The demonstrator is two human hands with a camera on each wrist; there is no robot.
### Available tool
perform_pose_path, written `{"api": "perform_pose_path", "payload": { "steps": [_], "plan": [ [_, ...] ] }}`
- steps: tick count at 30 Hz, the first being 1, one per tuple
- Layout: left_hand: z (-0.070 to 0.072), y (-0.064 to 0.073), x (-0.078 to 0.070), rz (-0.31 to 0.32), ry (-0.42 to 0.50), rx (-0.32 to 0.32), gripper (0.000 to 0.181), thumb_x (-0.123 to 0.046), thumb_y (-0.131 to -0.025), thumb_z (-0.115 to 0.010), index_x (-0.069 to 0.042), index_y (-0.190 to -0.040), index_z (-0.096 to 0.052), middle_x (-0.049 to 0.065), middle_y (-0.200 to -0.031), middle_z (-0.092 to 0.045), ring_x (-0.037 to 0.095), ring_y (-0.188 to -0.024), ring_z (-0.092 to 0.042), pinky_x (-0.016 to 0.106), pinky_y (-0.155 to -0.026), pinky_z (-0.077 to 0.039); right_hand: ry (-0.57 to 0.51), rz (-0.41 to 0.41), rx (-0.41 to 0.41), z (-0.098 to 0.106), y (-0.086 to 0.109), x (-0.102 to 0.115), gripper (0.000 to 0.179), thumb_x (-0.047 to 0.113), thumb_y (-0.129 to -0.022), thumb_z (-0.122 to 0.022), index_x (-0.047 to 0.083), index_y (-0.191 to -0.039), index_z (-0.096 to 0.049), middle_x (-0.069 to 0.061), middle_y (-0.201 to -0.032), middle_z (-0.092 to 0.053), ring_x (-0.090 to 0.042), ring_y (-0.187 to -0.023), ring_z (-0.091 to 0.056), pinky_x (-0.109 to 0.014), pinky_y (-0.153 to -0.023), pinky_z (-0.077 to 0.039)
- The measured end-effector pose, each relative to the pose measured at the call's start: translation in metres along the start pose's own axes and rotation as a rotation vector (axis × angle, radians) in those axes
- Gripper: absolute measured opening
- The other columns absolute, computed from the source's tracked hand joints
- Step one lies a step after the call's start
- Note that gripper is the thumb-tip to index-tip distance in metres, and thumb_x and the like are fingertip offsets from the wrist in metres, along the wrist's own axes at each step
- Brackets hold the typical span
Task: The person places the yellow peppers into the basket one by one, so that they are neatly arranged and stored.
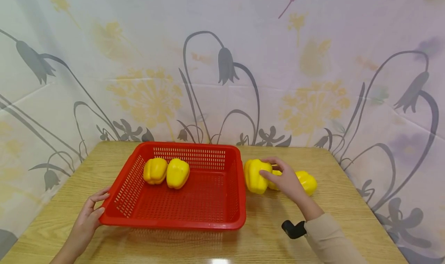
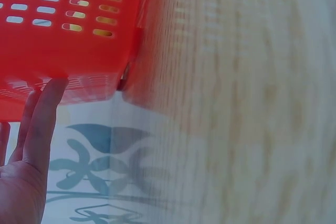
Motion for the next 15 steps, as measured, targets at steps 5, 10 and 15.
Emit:
{"api": "perform_pose_path", "payload": {
  "steps": [5,10,15],
  "plan": [
    [0.000,0.001,0.002,-0.012,0.004,0.000,0.029,0.010,-0.095,-0.030,0.000,-0.118,-0.044,0.001,-0.134,-0.035,0.004,-0.104,-0.056,0.025,-0.065,-0.054,0.015,0.012,0.016,0.002,-0.006,0.010,0.043,0.026,-0.089,-0.063,0.005,-0.125,-0.053,-0.018,-0.130,-0.046,-0.039,-0.112,-0.045,-0.050,-0.087,-0.042],
    [0.000,0.000,0.001,-0.017,0.006,0.004,0.029,0.011,-0.095,-0.030,0.000,-0.118,-0.044,0.000,-0.134,-0.036,0.004,-0.104,-0.055,0.025,-0.065,-0.054,0.019,0.019,0.024,0.004,-0.010,0.019,0.043,0.027,-0.089,-0.064,0.007,-0.126,-0.053,-0.017,-0.128,-0.048,-0.038,-0.112,-0.046,-0.051,-0.087,-0.042],
    [0.000,0.000,0.001,-0.013,0.000,-0.007,0.029,0.011,-0.095,-0.031,0.000,-0.118,-0.045,0.000,-0.134,-0.036,0.003,-0.105,-0.054,0.024,-0.065,-0.054,0.029,0.033,0.043,0.001,-0.018,0.024,0.043,0.029,-0.088,-0.065,0.007,-0.124,-0.055,-0.015,-0.125,-0.052,-0.036,-0.111,-0.048,-0.051,-0.088,-0.042]
  ]
}}
Point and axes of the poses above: each hand's wrist, its own y-axis away from the middle knuckle, its own z-axis out of the back of the hand, x = y × z, the point moved 2 cm from there along -y, towards the middle knuckle
